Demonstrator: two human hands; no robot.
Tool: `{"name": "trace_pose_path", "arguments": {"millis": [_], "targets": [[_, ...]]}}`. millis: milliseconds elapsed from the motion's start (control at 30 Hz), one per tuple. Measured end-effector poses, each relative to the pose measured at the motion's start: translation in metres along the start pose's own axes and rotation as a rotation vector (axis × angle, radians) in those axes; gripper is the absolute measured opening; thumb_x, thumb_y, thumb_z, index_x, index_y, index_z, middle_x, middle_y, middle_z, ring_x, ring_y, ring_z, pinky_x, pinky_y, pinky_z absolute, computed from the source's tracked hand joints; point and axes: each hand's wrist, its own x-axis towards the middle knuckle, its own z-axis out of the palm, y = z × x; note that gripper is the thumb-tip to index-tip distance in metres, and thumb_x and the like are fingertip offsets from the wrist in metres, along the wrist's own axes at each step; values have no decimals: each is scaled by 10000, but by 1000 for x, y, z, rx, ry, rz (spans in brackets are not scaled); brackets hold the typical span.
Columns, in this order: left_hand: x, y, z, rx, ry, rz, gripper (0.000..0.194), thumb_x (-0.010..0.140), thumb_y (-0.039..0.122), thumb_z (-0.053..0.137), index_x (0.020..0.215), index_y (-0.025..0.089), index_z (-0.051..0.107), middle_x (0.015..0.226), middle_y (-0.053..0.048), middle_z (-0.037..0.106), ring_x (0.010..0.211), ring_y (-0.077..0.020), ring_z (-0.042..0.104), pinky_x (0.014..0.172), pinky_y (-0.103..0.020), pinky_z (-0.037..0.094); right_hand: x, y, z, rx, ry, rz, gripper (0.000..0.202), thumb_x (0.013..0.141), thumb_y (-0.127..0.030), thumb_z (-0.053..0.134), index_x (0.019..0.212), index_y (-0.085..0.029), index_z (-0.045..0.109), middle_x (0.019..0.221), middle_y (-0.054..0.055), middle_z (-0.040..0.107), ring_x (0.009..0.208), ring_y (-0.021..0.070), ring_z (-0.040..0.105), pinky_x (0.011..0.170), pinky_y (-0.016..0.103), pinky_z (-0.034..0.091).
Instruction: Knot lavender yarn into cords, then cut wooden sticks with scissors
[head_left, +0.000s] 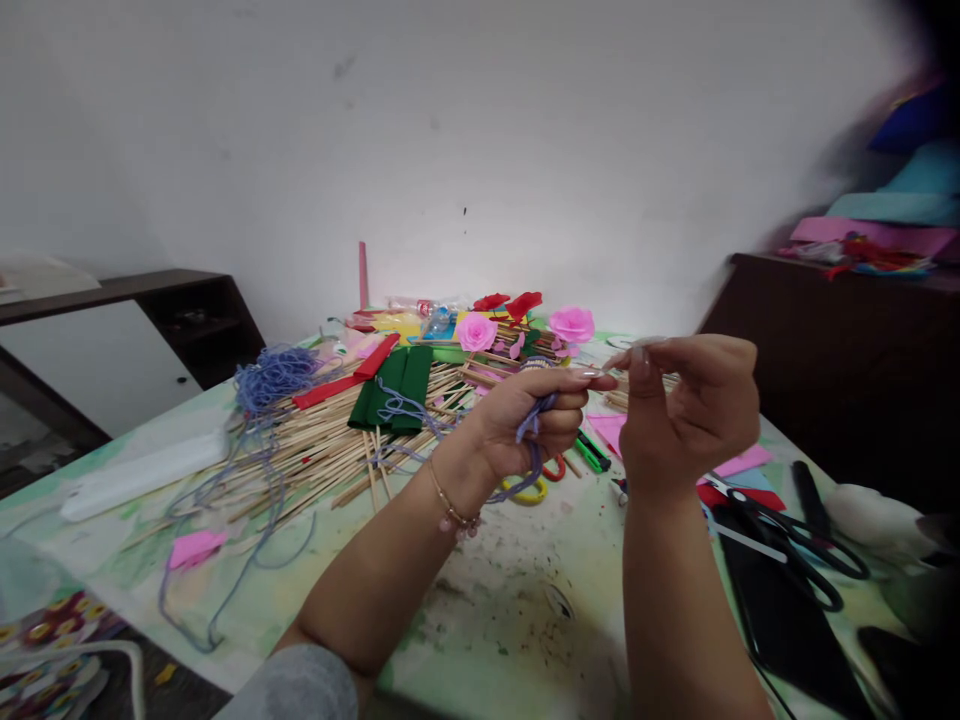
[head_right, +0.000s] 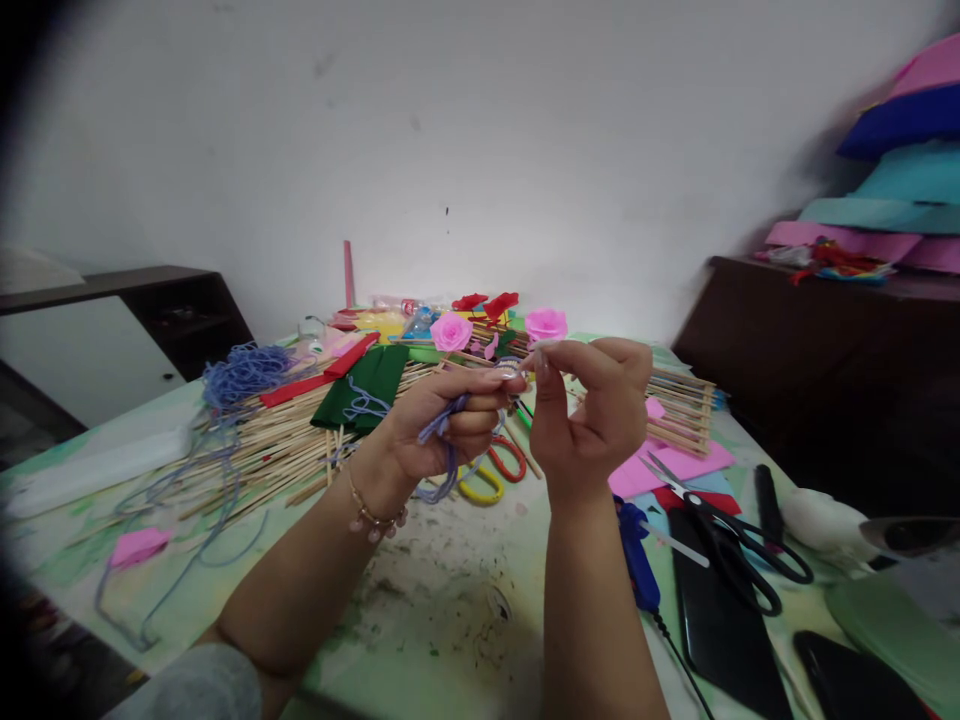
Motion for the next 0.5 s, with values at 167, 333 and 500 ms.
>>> {"name": "trace_pose_path", "arguments": {"millis": [167, 333, 500], "targets": [[-1, -2, 3, 124, 49, 105, 226, 861, 94, 445, 735, 53, 629, 484, 96, 218, 340, 9, 150, 324, -119, 145, 3, 0, 0, -115, 144, -193, 169, 779, -194, 651, 908, -298, 681, 705, 16, 606, 802, 212, 532, 700, 393, 466], [-1, -6, 1, 352, 127, 304, 93, 782, 154, 612, 724, 83, 631, 476, 91, 302, 372, 9, 246, 367, -136, 174, 2, 2, -2, -243, 133, -230, 208, 743, -216, 688, 915, -329, 714, 663, 12, 623, 749, 222, 536, 663, 402, 473], [2, -11, -2, 526, 221, 407, 132, 776, 216, 639, 705, 119, 584, 502, 81, 381, 392, 2, 308, 397, -155, 203, 5, 2, -5, -321, 90, -351, 319, 710, -144, 699, 954, -350, 719, 626, -2, 606, 690, 201, 510, 670, 389, 462]]}}
